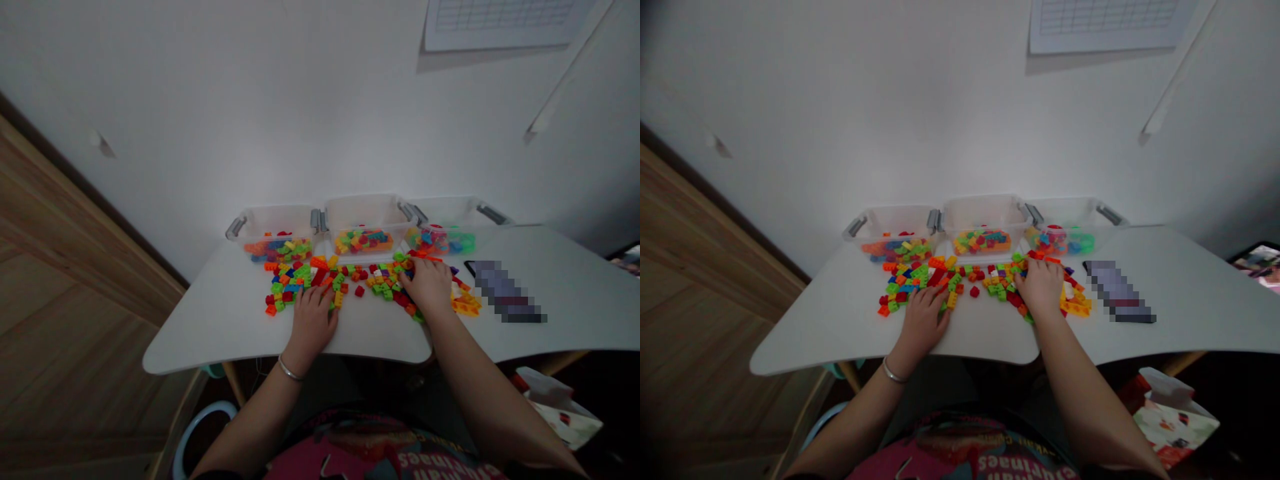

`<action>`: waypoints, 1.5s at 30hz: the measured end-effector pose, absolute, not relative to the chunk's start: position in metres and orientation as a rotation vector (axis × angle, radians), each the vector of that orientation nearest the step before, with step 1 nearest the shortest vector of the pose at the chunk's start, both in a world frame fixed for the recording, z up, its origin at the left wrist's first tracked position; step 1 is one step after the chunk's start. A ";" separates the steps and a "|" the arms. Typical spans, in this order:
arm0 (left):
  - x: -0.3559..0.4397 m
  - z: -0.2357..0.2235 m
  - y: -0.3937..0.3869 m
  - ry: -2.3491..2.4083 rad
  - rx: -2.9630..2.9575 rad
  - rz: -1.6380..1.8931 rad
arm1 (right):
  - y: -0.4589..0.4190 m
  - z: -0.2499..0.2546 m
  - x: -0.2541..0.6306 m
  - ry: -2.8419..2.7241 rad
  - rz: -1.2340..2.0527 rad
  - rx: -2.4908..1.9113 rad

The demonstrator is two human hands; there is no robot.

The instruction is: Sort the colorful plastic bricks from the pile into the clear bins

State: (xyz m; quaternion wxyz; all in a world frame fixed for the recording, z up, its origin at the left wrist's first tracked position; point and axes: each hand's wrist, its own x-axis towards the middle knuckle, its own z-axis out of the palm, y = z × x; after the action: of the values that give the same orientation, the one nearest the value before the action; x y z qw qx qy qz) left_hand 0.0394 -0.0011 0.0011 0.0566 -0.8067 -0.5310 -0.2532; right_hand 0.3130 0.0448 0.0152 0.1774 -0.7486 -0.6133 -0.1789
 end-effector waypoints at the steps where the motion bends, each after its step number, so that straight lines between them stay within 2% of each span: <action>1: 0.039 0.001 -0.001 -1.609 -2.444 -0.773 | 0.045 0.015 0.313 -1.744 -0.497 -2.099; 45: 0.040 0.005 -0.003 -1.626 -2.463 -0.740 | 0.051 0.016 0.327 -1.911 -0.500 -1.959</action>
State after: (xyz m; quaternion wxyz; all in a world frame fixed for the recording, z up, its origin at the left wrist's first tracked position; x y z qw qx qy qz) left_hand 0.0402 -0.0028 0.0046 0.0496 -0.8084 -0.5339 -0.2429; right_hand 0.3269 0.0509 0.0161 0.1789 -0.6929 -0.6757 -0.1767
